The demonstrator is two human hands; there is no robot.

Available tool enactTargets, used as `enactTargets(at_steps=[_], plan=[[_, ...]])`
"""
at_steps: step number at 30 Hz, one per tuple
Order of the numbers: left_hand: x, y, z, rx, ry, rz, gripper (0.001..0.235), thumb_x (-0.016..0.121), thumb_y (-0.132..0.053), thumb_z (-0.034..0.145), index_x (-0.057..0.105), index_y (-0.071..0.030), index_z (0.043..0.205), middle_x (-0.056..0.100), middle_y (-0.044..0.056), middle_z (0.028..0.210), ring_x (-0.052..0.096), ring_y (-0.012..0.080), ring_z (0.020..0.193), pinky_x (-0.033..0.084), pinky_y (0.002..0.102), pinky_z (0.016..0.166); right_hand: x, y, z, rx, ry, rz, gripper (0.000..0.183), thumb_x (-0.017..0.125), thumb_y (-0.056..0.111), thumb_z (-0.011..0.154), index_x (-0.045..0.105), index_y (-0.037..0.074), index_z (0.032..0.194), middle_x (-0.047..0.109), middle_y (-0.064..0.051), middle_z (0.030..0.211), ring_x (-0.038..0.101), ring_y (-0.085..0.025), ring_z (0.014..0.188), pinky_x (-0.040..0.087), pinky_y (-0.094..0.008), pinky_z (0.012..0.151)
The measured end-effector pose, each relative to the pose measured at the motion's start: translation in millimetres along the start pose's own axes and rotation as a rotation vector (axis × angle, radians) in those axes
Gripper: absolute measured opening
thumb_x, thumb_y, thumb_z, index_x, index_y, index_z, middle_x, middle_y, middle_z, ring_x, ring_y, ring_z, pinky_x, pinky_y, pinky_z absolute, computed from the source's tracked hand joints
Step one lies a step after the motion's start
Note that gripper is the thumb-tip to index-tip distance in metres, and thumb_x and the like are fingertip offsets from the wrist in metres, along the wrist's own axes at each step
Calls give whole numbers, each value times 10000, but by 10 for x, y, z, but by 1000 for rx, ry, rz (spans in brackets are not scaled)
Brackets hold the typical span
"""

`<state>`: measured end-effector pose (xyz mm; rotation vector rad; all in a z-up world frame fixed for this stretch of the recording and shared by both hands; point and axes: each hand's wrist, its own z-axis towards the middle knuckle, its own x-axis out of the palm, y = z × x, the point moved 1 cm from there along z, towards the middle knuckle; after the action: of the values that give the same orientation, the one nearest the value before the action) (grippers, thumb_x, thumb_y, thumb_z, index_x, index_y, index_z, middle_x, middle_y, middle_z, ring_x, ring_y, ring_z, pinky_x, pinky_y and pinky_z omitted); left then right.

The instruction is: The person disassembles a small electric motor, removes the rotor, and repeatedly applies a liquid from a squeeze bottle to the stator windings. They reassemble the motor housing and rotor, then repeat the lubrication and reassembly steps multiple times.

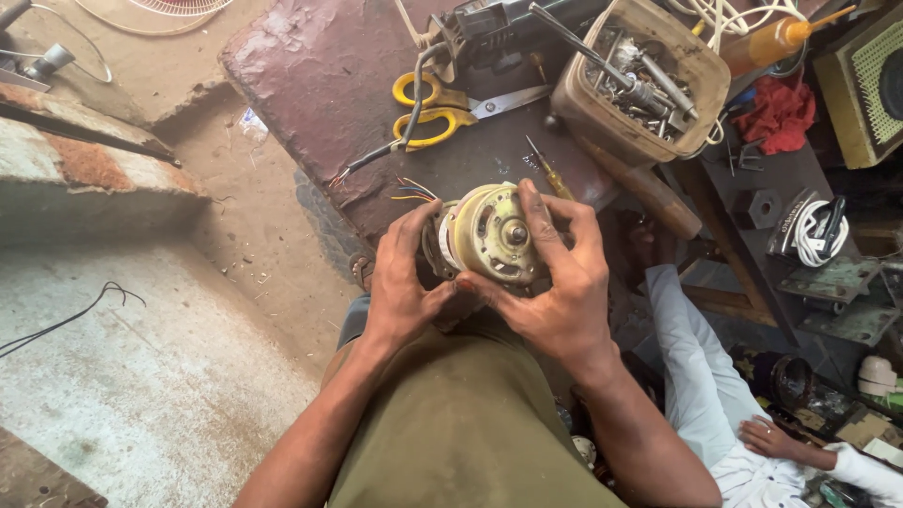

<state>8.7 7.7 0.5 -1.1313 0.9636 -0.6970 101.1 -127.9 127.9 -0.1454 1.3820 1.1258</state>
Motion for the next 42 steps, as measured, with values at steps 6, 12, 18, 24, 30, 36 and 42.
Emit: enactTargets(at_steps=[6, 12, 18, 24, 30, 36, 42], plan=[[-8, 14, -12, -10, -7, 4, 1001, 934, -90, 608, 438, -87, 1477, 554, 159, 1434, 525, 370, 1338, 426, 463, 1140, -30, -67, -8, -51, 42, -29, 987, 941, 432, 751, 479, 54, 1536, 574, -196, 1284, 616, -324, 1171, 556, -420, 989], [17, 17, -25, -10, -23, 31, 920, 907, -97, 662, 476, -86, 1475, 553, 153, 1431, 540, 361, 1338, 446, 451, 1140, 265, -151, -84, -59, 92, -125, 1004, 929, 425, 764, 453, 3, 1541, 594, -217, 1255, 588, -378, 1126, 512, -480, 968], [3, 84, -52, 8, -4, 36, 940, 875, -80, 649, 462, -67, 1494, 551, 169, 1438, 537, 377, 1296, 435, 448, 1121, 428, -214, -248, 2, 15, -49, 918, 929, 362, 779, 488, 2, 1500, 577, -207, 1289, 567, -362, 1169, 480, -466, 1025], [5, 56, 0, -2, -16, 61, 801, 850, -119, 742, 499, -74, 1461, 571, 162, 1409, 552, 370, 1252, 443, 454, 1102, 525, -195, -210, 35, -53, -10, 866, 922, 339, 786, 484, -28, 1437, 566, -195, 1356, 537, -372, 1237, 436, -477, 1078], [-3, 33, 29, 1, -33, 48, 772, 838, -139, 739, 509, -64, 1434, 590, 156, 1391, 565, 364, 1255, 449, 450, 1091, 523, -201, -181, 20, -72, 7, 846, 939, 327, 768, 510, -36, 1399, 612, -171, 1325, 564, -346, 1220, 450, -464, 1066], [-22, 12, 46, 41, -16, 82, 845, 826, -134, 655, 481, -36, 1419, 589, 168, 1379, 563, 375, 1274, 438, 455, 1086, 465, -277, -119, -20, -48, 80, 848, 961, 305, 733, 539, -27, 1389, 619, -179, 1333, 584, -344, 1215, 500, -443, 1061], [-2, 23, 35, 7, -15, 71, 793, 866, -174, 739, 487, -37, 1422, 594, 161, 1387, 573, 353, 1262, 440, 454, 1081, 522, -220, -203, 32, -107, 45, 850, 964, 287, 737, 528, -23, 1397, 626, -174, 1332, 590, -346, 1229, 500, -448, 1065]])
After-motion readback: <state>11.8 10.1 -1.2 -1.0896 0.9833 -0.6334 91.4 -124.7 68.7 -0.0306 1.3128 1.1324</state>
